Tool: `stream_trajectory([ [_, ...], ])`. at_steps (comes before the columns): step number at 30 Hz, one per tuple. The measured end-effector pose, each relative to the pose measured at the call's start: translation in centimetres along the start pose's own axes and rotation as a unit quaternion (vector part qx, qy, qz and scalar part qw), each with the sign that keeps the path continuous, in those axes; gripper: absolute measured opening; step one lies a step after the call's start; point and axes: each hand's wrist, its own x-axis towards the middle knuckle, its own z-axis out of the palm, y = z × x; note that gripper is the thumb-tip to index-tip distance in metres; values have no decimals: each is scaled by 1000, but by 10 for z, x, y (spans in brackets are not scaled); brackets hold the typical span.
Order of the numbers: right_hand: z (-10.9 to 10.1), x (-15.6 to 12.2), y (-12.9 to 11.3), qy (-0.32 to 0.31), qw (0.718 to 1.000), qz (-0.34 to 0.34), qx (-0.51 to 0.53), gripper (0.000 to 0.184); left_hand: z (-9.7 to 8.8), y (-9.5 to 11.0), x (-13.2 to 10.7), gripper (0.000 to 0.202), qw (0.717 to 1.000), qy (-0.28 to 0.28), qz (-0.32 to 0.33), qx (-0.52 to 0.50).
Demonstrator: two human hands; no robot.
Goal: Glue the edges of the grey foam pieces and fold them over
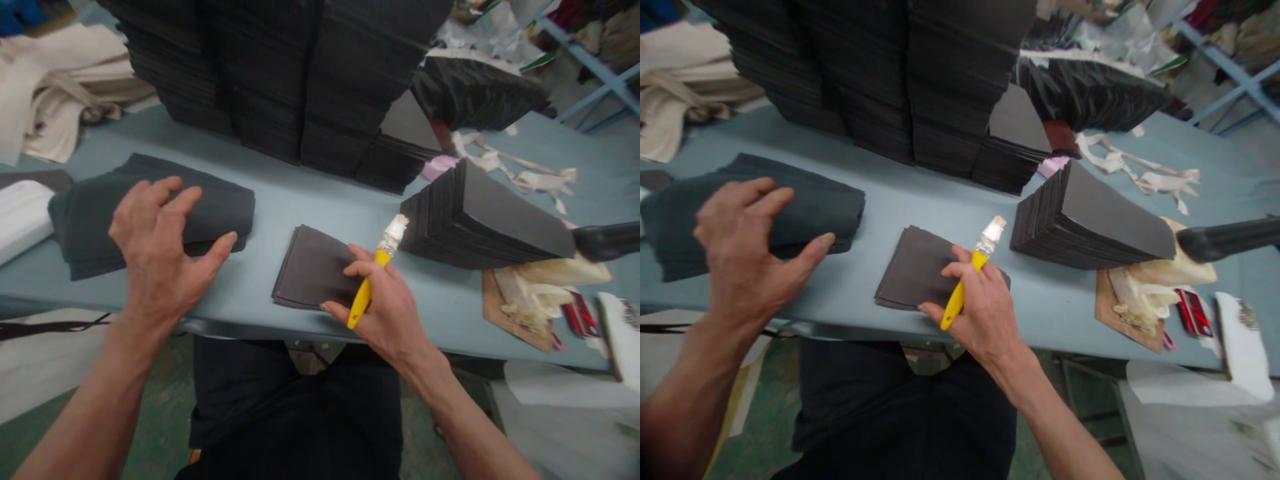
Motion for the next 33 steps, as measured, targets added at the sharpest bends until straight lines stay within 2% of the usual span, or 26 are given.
stream_trajectory([
  [3, 7, 22, 5, -13, 998, 41, 36, 46, -6, 12, -15, 77, 993, 33, 113, -14],
  [5, 11, 34, 11, -43, 995, 69, 57, 43, -4, 21, -28, 82, 983, -2, 177, -41],
  [7, 15, 44, 18, -76, 990, 89, 79, 43, 4, 28, -39, 82, 976, -61, 201, -61],
  [10, 21, 54, 23, -102, 985, 101, 100, 43, 16, 33, -48, 79, 971, -109, 199, -72],
  [14, 28, 57, 22, -119, 981, 100, 116, 41, 21, 33, -46, 71, 971, -118, 194, -72],
  [18, 32, 53, 19, -106, 981, 96, 128, 38, 21, 33, -43, 67, 969, -121, 204, -74],
  [27, 37, 46, 18, -79, 984, 79, 139, 40, 23, 31, -45, 69, 972, -137, 167, -88],
  [33, 44, 43, 19, -67, 985, 81, 137, 38, 23, 30, -46, 64, 971, -144, 172, -83],
])
